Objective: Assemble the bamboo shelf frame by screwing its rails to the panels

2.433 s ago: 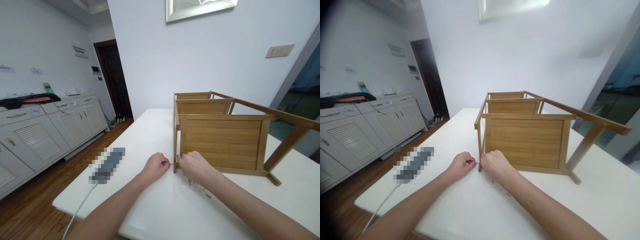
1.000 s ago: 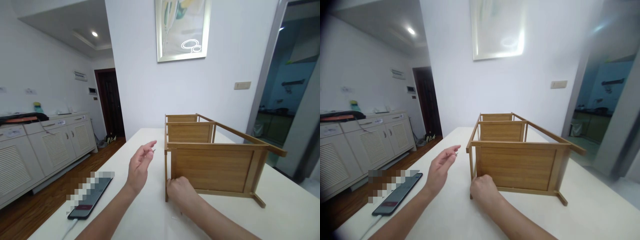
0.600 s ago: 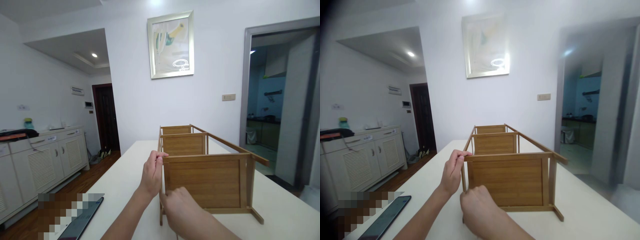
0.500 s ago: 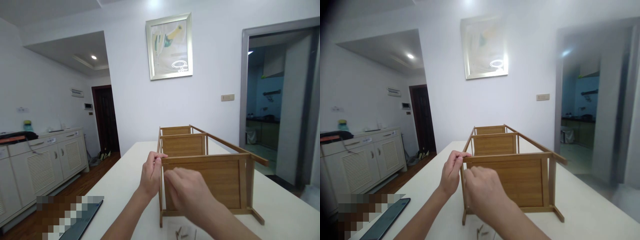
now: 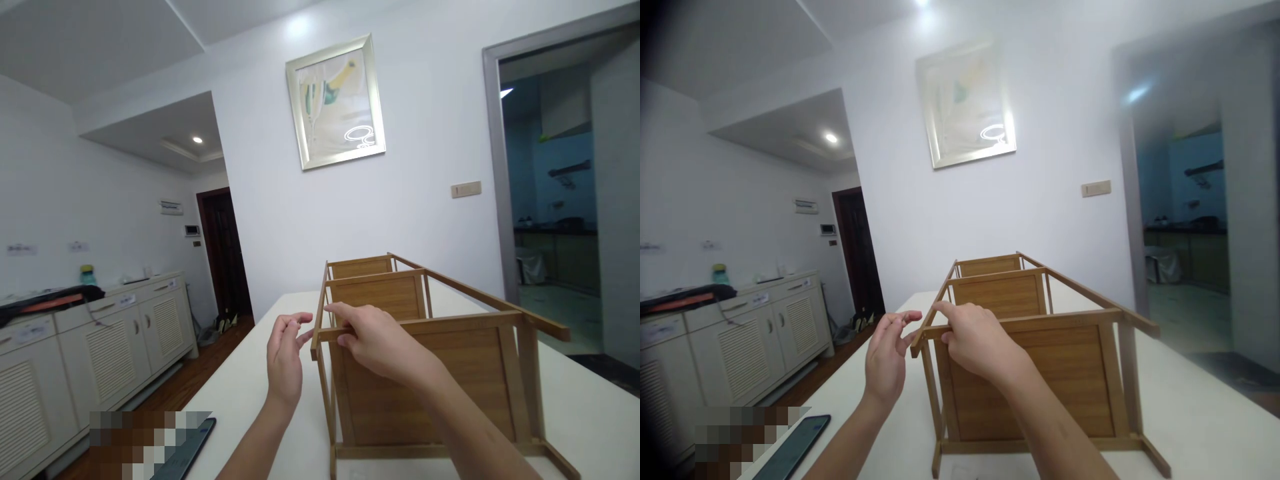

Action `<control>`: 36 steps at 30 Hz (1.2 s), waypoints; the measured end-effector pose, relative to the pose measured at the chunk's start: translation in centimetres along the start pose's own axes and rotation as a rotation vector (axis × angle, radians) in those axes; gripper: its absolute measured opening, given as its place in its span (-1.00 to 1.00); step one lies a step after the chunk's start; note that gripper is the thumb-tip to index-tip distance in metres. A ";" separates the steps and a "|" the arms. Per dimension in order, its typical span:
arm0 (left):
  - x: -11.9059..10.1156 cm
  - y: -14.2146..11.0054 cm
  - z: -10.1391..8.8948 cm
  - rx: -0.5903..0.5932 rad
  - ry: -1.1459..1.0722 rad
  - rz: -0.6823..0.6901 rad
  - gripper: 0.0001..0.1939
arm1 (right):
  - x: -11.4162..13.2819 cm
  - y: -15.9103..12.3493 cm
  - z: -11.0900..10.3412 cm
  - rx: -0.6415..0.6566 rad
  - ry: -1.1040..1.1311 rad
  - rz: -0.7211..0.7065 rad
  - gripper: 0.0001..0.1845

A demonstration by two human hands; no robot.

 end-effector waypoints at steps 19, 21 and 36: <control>1.7 -2.0 -0.9 0.147 -0.100 -0.147 -0.79 | 0.6 0.3 0.0 0.100 0.174 -0.067 -0.72; 1.4 -2.1 -0.8 0.163 -0.104 -0.146 -0.78 | 0.3 0.4 0.2 0.092 0.199 -0.071 -0.69; 0.2 -2.4 0.0 0.254 -0.127 -0.279 -0.73 | -0.1 0.3 0.4 0.028 0.186 -0.045 -0.64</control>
Point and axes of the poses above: each hand's wrist, its own y-axis towards the middle knuckle, its own z-axis out of the palm, x = y × z, the point moved 3 cm from there along y, towards the middle knuckle, and after that the axes turned 4 degrees about y, right-handed, at the moved point
